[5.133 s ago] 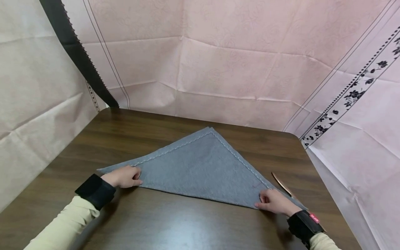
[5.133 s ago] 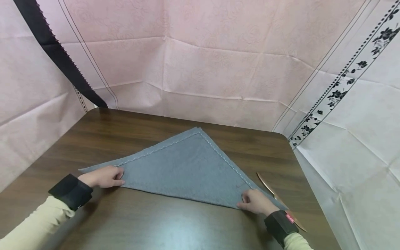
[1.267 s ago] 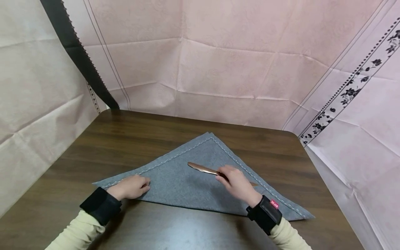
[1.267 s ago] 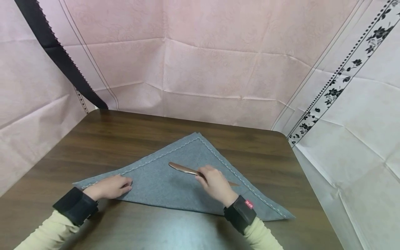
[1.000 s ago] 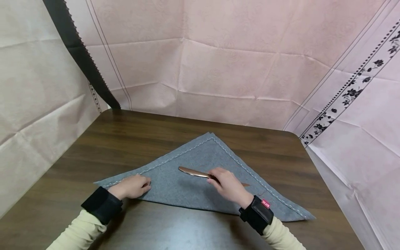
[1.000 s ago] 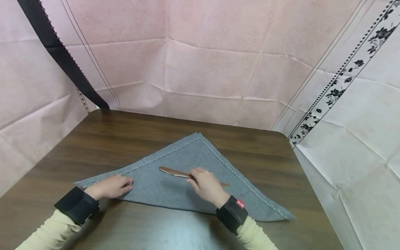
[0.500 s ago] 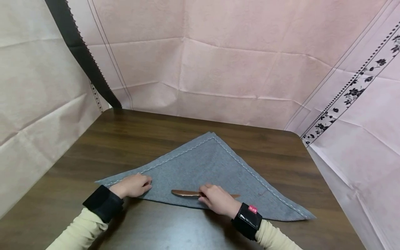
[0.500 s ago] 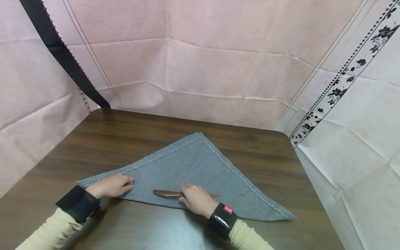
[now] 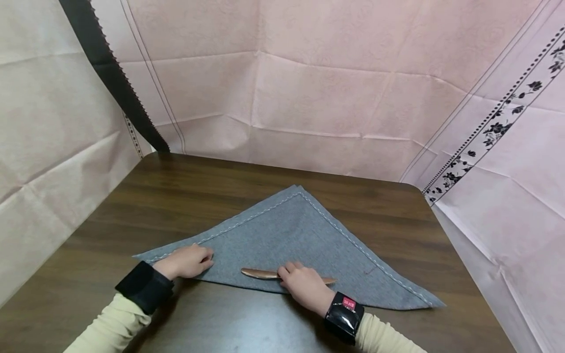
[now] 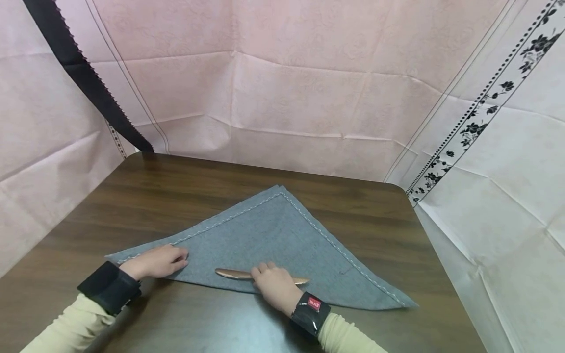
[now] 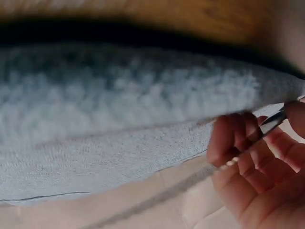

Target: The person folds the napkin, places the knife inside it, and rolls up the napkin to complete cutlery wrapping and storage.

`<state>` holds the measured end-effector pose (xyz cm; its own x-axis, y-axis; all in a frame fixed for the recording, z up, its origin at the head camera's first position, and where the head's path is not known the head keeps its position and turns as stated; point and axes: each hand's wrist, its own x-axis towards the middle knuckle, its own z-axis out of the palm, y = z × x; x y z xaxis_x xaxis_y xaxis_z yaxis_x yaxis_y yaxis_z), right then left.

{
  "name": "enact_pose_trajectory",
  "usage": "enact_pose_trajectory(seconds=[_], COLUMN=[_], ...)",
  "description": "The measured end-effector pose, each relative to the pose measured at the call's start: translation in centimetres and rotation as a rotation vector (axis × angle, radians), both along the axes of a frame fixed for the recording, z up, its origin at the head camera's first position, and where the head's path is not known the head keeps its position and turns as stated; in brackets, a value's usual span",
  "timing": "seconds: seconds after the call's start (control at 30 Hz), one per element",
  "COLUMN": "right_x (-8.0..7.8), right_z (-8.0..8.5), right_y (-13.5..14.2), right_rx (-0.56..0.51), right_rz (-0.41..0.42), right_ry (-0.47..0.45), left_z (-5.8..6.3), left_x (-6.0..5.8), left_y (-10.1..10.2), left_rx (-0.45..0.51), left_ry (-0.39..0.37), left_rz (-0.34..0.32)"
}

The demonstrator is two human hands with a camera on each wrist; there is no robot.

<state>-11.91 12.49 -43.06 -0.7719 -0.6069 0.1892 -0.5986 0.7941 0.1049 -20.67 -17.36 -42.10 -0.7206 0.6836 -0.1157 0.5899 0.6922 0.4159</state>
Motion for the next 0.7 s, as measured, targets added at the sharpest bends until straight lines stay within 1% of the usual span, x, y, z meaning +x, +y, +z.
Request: enact_pose_trajectory(seconds=[0.23, 0.3, 0.4, 0.47, 0.53, 0.57, 0.63, 0.7], right_x=[0.1, 0.0, 0.0, 0.1, 0.2, 0.3, 0.3, 0.3], right_z=[-0.4, -0.5, -0.4, -0.4, -0.3, -0.3, -0.2, -0.1], right_y=[-0.1, -0.1, 0.0, 0.1, 0.2, 0.2, 0.2, 0.1], right_rx=[0.067, 0.079, 0.066, 0.058, 0.056, 0.060, 0.069, 0.072], right_rz=[0.013, 0.023, 0.048, 0.066, 0.077, 0.079, 0.081, 0.084], right_ry=[0.160, 0.202, 0.233, 0.234, 0.227, 0.224, 0.216, 0.203], left_z=[0.1, 0.0, -0.1, 0.2, 0.6, 0.9, 1.6, 1.9], left_x=[0.1, 0.0, -0.3, -0.5, -0.7, -0.9, -1.0, -1.1], left_y=[0.0, 0.0, -0.5, -1.4, -2.6, -3.3, -4.8, -6.1], left_rx=[-0.002, 0.006, 0.048, 0.075, 0.092, 0.089, 0.060, 0.021], left_ry=[0.008, 0.018, 0.037, 0.071, 0.121, 0.146, 0.189, 0.198], left_rz=[0.001, -0.012, -0.059, -0.059, -0.009, 0.035, 0.135, 0.206])
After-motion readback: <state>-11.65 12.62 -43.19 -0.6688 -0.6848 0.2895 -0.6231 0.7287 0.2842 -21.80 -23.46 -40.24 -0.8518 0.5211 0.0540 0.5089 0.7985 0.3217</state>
